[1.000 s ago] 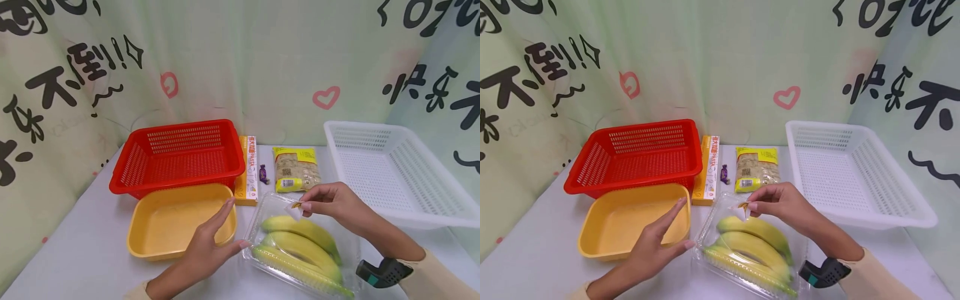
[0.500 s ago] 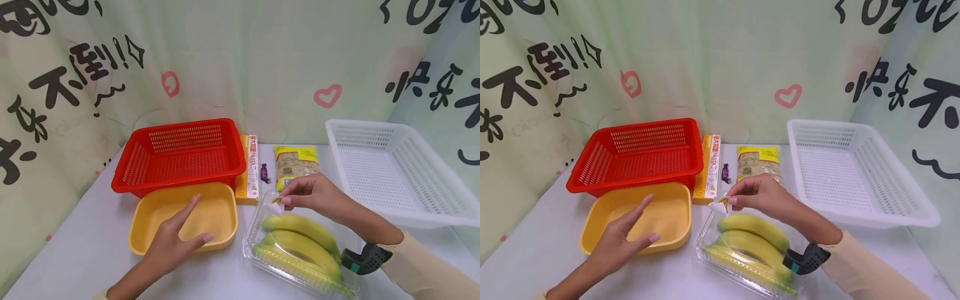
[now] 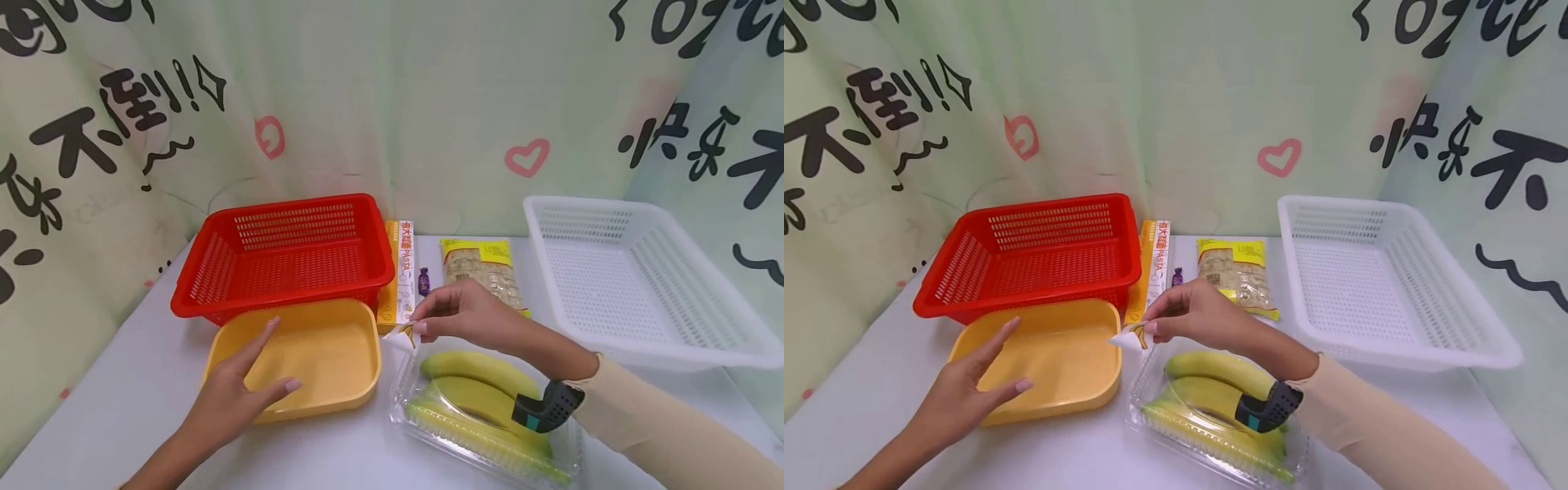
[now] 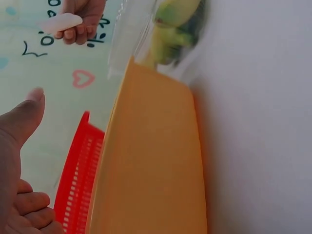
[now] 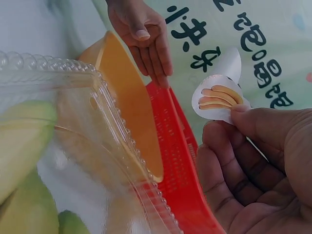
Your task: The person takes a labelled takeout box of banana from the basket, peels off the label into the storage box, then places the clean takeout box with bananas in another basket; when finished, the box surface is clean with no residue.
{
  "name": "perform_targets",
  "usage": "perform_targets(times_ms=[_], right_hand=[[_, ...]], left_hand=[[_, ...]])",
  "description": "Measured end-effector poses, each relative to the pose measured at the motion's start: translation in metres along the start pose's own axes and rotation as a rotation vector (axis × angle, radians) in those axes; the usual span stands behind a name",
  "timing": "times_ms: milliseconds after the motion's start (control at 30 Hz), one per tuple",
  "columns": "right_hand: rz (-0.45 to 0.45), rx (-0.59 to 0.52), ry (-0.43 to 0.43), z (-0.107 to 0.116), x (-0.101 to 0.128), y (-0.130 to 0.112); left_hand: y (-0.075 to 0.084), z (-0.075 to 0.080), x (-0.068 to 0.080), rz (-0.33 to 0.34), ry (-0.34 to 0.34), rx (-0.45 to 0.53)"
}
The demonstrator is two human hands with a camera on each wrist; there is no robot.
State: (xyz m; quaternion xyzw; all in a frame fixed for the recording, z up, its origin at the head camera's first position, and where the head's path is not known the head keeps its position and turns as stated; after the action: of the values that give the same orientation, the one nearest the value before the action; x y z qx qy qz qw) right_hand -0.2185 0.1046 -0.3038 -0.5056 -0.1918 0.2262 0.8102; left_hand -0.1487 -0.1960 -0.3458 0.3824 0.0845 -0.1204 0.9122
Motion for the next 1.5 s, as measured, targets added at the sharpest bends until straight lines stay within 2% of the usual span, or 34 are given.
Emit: perform_targets(times_ms=[133,367,533,733,967,1100,1267,1500], right_hand=[[-0.023,-0.015,-0.024,-0.01,-0.01,-0.002],[-0.015,-0.02,-0.077,-0.025,-0.024,-0.005],[0.013,-0.027,-0.116,-0.036,-0.04,-0.007],[0.012,-0.014,-0.151,-0.052,-0.059,-0.009],[0.011,-0.004,-0.212,-0.079,-0.073,-0.007],[0.029,0.019,-0.219,-0.087,-0.081,-0.007],[0.004,0.045,-0.235,-0.093,-0.089,-0.004],[-0.004,0.082,-0.267,-0.098,-0.098,-0.002]], left_hand=[[-0.012,0.008,0.002,0.05,0.0,-0.031],[-0.038,0.015,0.016,0.191,-0.051,-0.094],[-0.052,0.023,0.02,0.191,-0.022,-0.146],[-0.061,0.031,0.019,0.137,0.007,-0.145],[-0.075,0.026,0.023,0.243,-0.064,-0.162],[-0.078,0.024,0.023,0.234,-0.084,-0.156],[-0.082,0.019,0.022,0.235,-0.131,-0.148],[-0.081,0.014,0.023,0.21,-0.126,-0.143]])
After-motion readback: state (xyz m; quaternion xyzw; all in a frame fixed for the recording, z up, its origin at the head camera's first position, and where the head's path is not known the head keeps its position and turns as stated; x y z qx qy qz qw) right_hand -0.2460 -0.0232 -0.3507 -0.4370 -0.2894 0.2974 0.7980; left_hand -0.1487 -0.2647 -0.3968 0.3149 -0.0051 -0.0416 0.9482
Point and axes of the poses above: each hand's wrist, its own x-axis away from the middle knuckle, its own z-axis out of the back of the hand, y = z × x, the point moved 6 cm from there along -x, towards the middle knuckle, and after that the axes turned 1 degree about -y, right-handed, at the moved point
